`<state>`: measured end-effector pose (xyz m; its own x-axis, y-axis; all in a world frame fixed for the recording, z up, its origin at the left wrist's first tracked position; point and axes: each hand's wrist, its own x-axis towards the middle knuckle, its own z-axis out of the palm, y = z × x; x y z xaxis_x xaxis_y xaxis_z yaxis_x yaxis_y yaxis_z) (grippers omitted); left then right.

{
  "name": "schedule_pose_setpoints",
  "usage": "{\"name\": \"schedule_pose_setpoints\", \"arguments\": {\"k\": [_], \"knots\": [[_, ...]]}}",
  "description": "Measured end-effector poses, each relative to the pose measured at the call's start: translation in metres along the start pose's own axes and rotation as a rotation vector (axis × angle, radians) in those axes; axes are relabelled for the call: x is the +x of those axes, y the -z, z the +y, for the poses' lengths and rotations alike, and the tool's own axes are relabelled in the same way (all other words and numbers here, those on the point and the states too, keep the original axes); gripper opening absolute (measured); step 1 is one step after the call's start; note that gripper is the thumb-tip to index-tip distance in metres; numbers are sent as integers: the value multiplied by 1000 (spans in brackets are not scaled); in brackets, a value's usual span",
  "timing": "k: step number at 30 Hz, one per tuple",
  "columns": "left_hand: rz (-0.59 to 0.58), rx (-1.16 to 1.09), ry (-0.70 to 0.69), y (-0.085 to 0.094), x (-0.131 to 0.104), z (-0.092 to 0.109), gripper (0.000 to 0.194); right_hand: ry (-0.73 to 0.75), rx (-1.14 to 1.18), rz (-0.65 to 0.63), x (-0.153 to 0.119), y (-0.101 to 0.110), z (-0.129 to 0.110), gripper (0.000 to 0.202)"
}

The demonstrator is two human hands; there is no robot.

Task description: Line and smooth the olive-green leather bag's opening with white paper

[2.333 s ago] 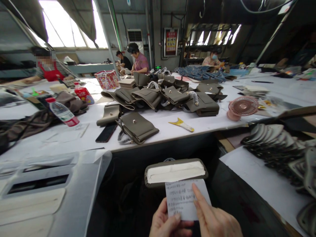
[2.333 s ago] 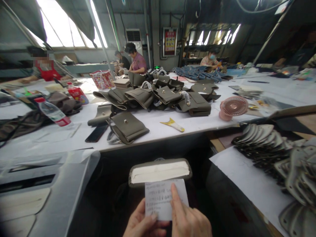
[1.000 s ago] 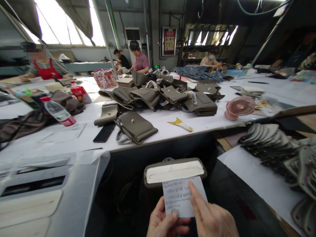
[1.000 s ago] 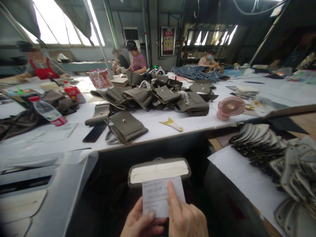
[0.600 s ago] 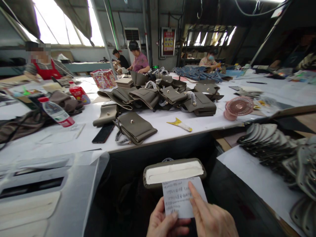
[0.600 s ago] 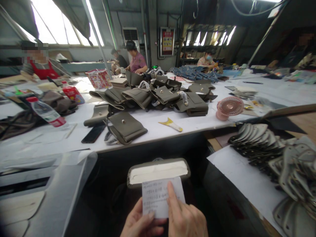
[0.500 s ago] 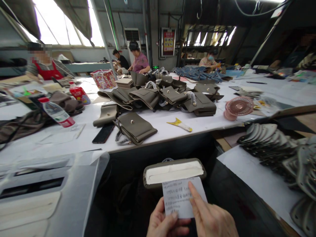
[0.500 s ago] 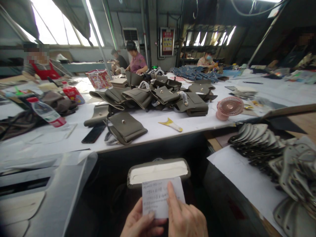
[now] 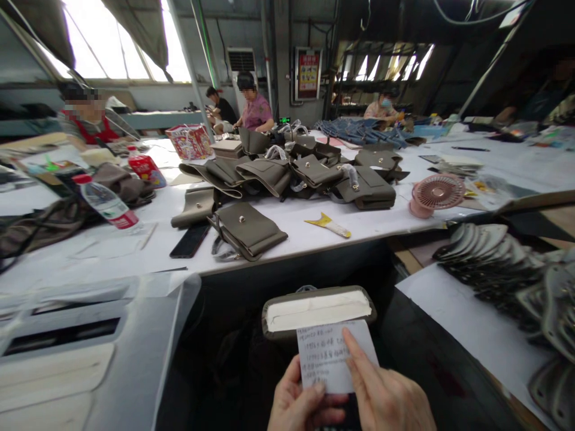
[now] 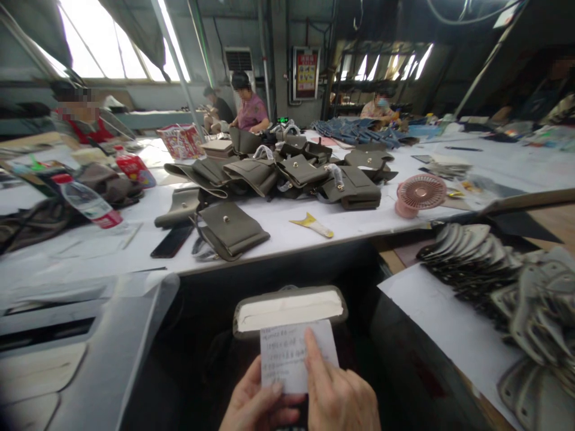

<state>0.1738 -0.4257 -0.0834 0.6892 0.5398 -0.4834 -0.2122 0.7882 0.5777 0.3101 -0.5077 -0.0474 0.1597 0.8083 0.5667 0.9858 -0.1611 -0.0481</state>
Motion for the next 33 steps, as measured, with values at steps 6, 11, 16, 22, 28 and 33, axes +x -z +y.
{"name": "schedule_pose_setpoints", "arguments": {"k": [6, 11, 16, 22, 28, 33], "knots": [[12, 8, -13, -3, -2, 4, 52, -13, 160, -3, -1, 4, 0, 42], [43, 5, -23, -3, -2, 5, 54, -60, 307, 49, -11, 5, 5, 55], [71, 8, -22, -3, -2, 7, 56, -118, 285, 20, -25, 4, 16, 54], [78, -2, -29, -4, -2, 8, 60, -230, 292, 40, -29, 7, 24, 47], [73, 10, -52, -4, -2, 6, 57, -386, 391, 2, -35, 3, 30, 44], [70, 20, -62, -3, -2, 5, 56, -679, 741, -220, -35, 2, 27, 47]]}}
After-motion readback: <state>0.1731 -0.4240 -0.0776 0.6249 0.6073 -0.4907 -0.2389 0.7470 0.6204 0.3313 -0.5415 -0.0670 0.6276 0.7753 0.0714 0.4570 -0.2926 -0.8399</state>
